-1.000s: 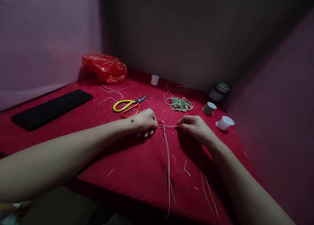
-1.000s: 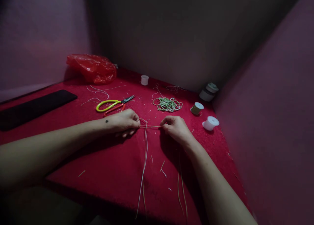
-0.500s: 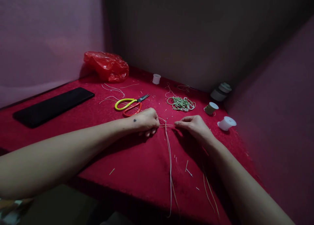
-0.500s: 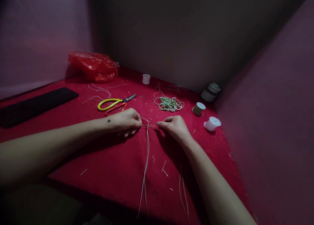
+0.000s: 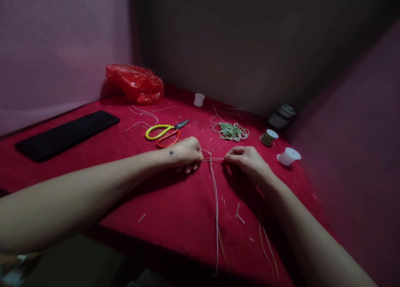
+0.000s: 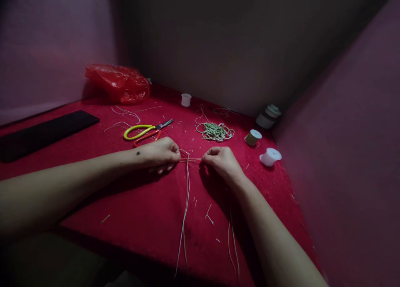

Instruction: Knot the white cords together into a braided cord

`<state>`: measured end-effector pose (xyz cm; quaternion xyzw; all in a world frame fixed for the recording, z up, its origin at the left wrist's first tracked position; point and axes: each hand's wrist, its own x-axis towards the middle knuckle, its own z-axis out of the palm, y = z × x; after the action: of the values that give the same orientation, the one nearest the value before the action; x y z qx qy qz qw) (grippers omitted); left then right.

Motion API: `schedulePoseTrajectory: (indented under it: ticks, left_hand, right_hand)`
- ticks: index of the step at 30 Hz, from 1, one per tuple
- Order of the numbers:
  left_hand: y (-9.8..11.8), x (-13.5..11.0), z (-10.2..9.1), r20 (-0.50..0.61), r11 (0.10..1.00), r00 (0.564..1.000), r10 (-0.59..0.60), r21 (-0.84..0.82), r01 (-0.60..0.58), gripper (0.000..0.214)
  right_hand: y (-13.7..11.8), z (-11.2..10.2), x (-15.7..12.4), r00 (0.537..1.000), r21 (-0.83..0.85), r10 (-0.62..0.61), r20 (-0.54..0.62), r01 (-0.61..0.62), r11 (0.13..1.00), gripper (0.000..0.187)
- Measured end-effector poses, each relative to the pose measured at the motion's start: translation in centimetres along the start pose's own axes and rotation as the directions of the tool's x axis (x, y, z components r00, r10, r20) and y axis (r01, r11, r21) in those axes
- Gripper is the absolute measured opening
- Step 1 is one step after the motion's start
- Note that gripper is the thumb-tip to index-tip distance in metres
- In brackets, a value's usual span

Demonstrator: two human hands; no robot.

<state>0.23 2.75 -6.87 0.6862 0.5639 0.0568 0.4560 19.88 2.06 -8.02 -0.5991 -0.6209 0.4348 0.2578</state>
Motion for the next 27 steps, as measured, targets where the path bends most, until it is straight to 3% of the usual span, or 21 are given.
schedulePoseTrajectory:
  ticks: [9, 21, 27]
  left_hand:
    - [-0.2, 0.2, -0.1, 0.018, 1.0, 1.0, 0.014, 0.027, -0.015, 0.02]
    - [-0.8, 0.0, 0.1, -0.022, 0.939, 0.99, 0.137, -0.317, -0.137, 0.012]
    - [-0.9, 0.4, 0.9, -0.023, 0.911, 0.997, 0.072, -0.405, -0.075, 0.019]
  right_hand:
    - [0.0, 0.7, -0.2, 0.999, -0.031, 0.008, -0.049, -0.009, 0.999, 0.008]
    - [0.1, 1.0, -0.5, 0.999, 0.055, 0.023, -0.024, -0.021, 0.998, 0.012]
    - [-0.2, 1.2, -0.6, 1.0, 0.062, 0.006, -0.008, -0.006, 0.998, 0.011]
